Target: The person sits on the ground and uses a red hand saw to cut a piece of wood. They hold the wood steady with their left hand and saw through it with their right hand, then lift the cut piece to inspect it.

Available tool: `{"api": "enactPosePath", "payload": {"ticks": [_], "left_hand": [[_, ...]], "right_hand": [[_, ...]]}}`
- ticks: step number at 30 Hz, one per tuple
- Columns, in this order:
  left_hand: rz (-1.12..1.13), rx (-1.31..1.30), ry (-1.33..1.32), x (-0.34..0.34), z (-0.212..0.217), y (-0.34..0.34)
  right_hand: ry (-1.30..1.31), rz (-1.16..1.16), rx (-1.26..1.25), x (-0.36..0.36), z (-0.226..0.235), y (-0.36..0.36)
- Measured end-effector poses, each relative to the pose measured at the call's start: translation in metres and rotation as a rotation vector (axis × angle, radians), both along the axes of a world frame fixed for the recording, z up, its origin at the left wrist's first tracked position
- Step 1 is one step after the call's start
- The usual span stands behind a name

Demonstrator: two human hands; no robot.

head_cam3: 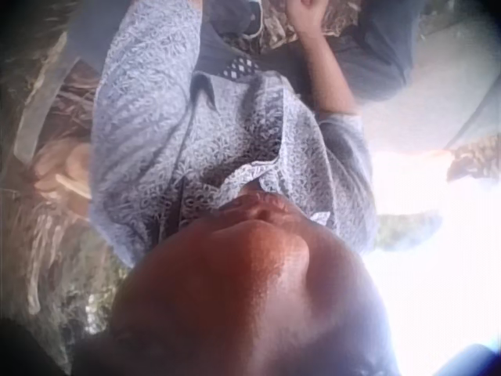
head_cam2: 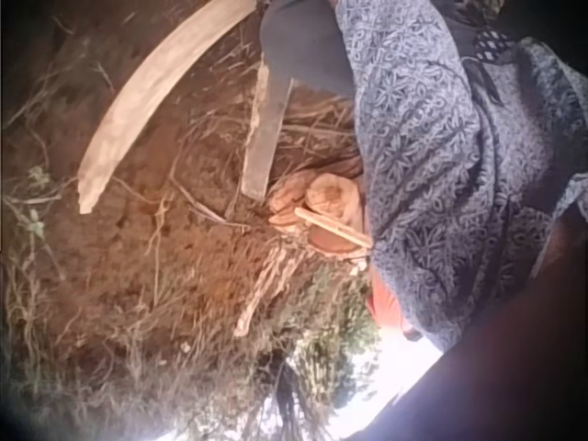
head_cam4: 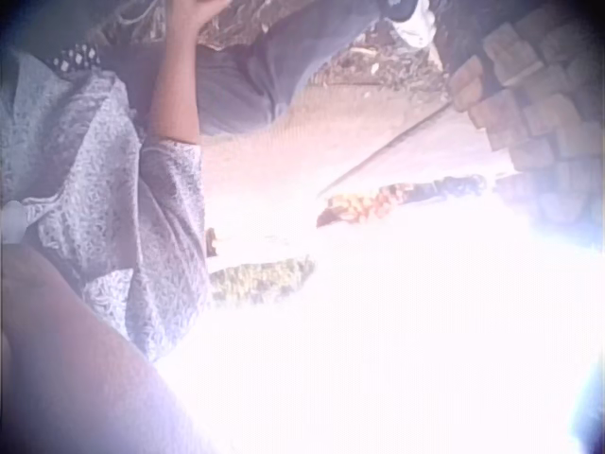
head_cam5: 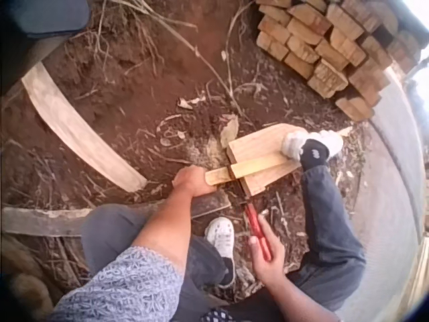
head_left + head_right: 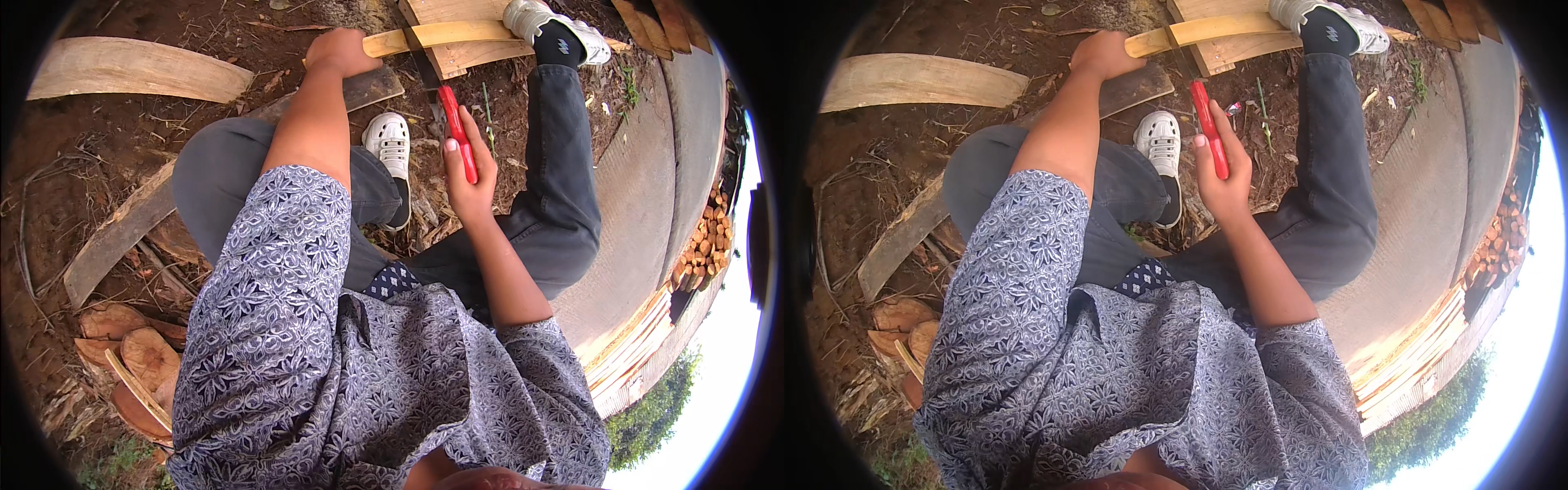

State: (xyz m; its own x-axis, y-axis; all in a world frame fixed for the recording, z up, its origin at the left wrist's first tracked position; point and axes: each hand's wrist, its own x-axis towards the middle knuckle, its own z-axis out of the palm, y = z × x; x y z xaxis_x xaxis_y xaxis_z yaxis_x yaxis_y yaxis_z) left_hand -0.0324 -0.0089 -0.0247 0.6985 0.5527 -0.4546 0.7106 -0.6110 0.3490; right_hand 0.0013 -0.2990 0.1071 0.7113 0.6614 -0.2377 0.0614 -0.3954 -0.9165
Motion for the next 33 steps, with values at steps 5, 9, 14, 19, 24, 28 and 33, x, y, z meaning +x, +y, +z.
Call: {"api": "enactPosePath", "payload": {"ticks": [5,9,14,19,24,28,33], "left_hand": [[-0.003,0.040,-0.004,-0.001,-0.001,-0.003],[0.006,0.050,0.002,-0.004,0.000,-0.004],[-0.006,0.036,0.013,0.003,0.000,-0.005],[-0.018,0.030,0.017,0.001,0.000,-0.006],[-0.006,0.026,0.005,-0.004,0.001,-0.007],[0.017,-0.005,-0.002,-0.002,0.006,-0.007],[0.025,-0.011,-0.014,-0.003,0.003,-0.005]], "right_hand": [[0.051,0.004,-0.157,-0.006,0.098,-0.031],[-0.052,0.049,-0.144,0.003,0.108,-0.024],[-0.131,-0.023,-0.021,0.035,-0.012,0.066],[-0.100,-0.047,0.131,0.033,-0.056,0.077],[-0.030,-0.002,0.113,0.026,-0.062,0.056],[-0.060,0.033,0.092,0.021,-0.082,0.037],[-0.107,0.094,0.059,0.030,-0.085,0.028]]}}
